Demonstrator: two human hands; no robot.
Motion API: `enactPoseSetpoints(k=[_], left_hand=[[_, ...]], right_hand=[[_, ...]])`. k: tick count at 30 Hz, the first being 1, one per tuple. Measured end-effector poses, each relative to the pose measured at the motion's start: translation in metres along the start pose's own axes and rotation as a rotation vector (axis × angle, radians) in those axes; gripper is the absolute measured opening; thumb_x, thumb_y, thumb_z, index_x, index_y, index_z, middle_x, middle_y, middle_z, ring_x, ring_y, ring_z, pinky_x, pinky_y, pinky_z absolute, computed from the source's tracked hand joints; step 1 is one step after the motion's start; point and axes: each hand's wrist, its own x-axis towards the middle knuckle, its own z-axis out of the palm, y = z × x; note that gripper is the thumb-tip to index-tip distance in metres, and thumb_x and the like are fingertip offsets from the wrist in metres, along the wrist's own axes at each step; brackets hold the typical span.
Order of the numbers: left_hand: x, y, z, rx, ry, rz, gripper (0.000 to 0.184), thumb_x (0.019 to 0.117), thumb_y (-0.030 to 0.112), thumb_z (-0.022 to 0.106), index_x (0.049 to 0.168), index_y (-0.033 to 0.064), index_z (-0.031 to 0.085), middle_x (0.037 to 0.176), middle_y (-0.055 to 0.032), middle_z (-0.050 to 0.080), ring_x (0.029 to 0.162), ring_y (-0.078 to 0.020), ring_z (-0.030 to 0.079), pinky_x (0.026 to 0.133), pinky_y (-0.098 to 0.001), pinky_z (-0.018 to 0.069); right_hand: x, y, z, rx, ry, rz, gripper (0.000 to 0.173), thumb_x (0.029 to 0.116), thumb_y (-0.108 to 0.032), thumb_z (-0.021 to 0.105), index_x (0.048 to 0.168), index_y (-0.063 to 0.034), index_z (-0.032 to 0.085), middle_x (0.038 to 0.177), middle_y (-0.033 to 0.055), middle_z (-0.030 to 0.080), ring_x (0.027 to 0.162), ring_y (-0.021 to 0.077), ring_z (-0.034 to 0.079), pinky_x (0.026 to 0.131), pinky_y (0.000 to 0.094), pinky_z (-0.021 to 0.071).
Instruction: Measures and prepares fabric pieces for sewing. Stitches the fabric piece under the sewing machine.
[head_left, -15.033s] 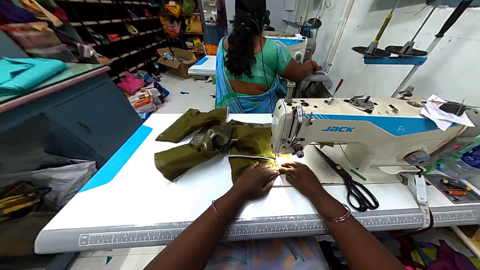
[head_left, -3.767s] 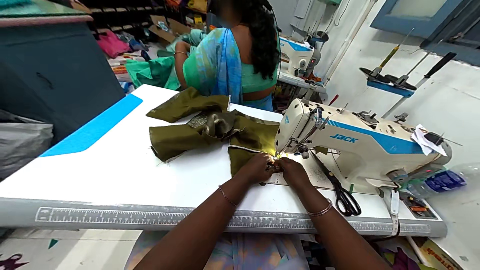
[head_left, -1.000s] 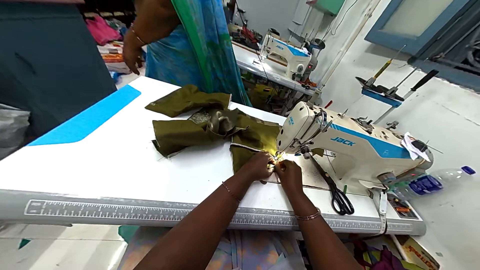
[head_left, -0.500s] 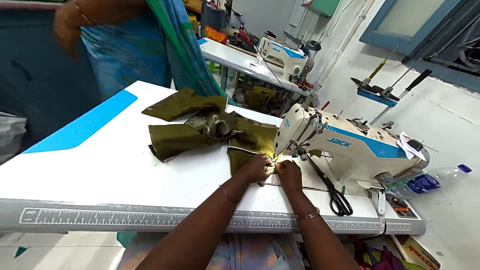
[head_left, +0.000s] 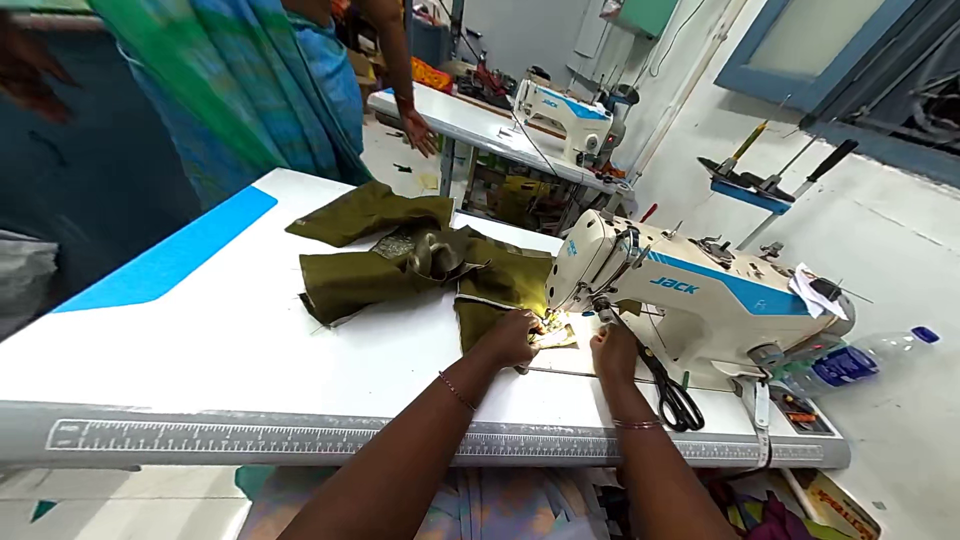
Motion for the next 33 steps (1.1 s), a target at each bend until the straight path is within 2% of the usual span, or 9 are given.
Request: enactPoseSetpoints(k=[6,10,12,17,21,23,27,30,33], left_hand=[[0.003,-0.004,0.003,-0.002,0.01,0.029,0.025,0.0951,0.013,0.07,0.114,-0.0032,0.072,0.126,-0.0186,0.068,0.126,-0.0326,0.059,0.113,-0.0467,0.0405],[0.002,-0.002,0.002,0.011,-0.005,0.009,0.026,0.0955,0.014,0.07,0.116,-0.0015,0.072,0.127,-0.0172,0.067,0.128,-0.0316,0.057,0.114,-0.046,0.0396],[0.0,-0.001,0.002,0.01,-0.014,-0.011,0.026,0.0948,0.012,0.07,0.118,-0.0005,0.072,0.129,-0.0163,0.067,0.13,-0.0309,0.057,0.115,-0.0457,0.0394],[0.001,-0.002,0.003,0.002,-0.006,0.014,0.026,0.0962,0.015,0.069,0.115,-0.0025,0.072,0.128,-0.018,0.067,0.129,-0.0323,0.057,0.115,-0.0465,0.0392],[-0.001,-0.001,-0.003,-0.012,-0.002,-0.008,0.025,0.096,0.014,0.07,0.116,-0.0015,0.072,0.128,-0.0169,0.067,0.128,-0.0306,0.057,0.114,-0.0449,0.0401],[-0.001,-0.001,-0.003,-0.036,0.006,-0.009,0.028,0.0946,0.012,0.071,0.119,-0.002,0.07,0.126,-0.018,0.067,0.126,-0.0314,0.059,0.113,-0.0458,0.0408],[-0.004,0.003,-0.004,-0.085,0.036,-0.005,0.031,0.0924,0.007,0.073,0.12,-0.0043,0.068,0.123,-0.0201,0.069,0.123,-0.032,0.061,0.112,-0.0452,0.0411],[-0.003,-0.001,-0.002,-0.098,0.063,-0.008,0.029,0.0903,0.009,0.076,0.116,-0.004,0.069,0.122,-0.0202,0.065,0.118,-0.0309,0.061,0.107,-0.0443,0.0468],[-0.001,-0.002,-0.001,-0.121,0.066,-0.047,0.041,0.0886,0.009,0.079,0.123,-0.007,0.063,0.129,-0.0242,0.061,0.119,-0.0339,0.061,0.105,-0.0456,0.0487]], right_hand=[[-0.026,-0.035,0.011,0.211,0.005,-0.239,0.018,0.0959,-0.005,0.067,0.106,0.0098,0.068,0.105,0.0275,0.067,0.099,0.0417,0.066,0.089,0.0567,0.0534],[-0.007,-0.019,0.007,0.046,-0.051,-0.067,0.022,0.0979,-0.006,0.063,0.111,0.0119,0.067,0.115,0.0303,0.066,0.111,0.0435,0.065,0.098,0.0568,0.0507],[0.0,0.0,-0.002,0.034,-0.003,0.032,0.021,0.0972,-0.006,0.063,0.109,0.0102,0.068,0.112,0.0299,0.067,0.108,0.044,0.065,0.094,0.0583,0.0514],[-0.025,-0.033,0.004,0.149,-0.013,-0.231,0.02,0.0956,-0.005,0.067,0.106,0.0113,0.069,0.106,0.0281,0.068,0.102,0.042,0.067,0.092,0.0564,0.0534],[-0.007,-0.012,0.005,0.088,-0.015,-0.021,0.023,0.0976,-0.006,0.063,0.113,0.0114,0.067,0.114,0.0301,0.066,0.11,0.0435,0.065,0.097,0.0572,0.0507],[-0.005,-0.002,0.0,0.103,0.037,0.059,0.02,0.0979,-0.007,0.064,0.11,0.0087,0.068,0.109,0.0283,0.067,0.104,0.0426,0.065,0.091,0.058,0.0512],[-0.026,-0.023,-0.005,0.221,0.028,-0.063,0.017,0.0946,-0.003,0.069,0.107,0.0093,0.067,0.1,0.0266,0.068,0.095,0.0407,0.067,0.083,0.0572,0.0525],[-0.024,-0.03,0.004,0.274,0.0,-0.046,0.018,0.0983,-0.01,0.068,0.105,0.0063,0.069,0.095,0.0218,0.07,0.09,0.0349,0.068,0.083,0.0538,0.0527],[-0.035,-0.029,-0.003,0.288,0.022,-0.092,0.021,0.1023,-0.011,0.062,0.111,0.0068,0.066,0.099,0.0244,0.068,0.088,0.0379,0.067,0.077,0.0554,0.0542]])
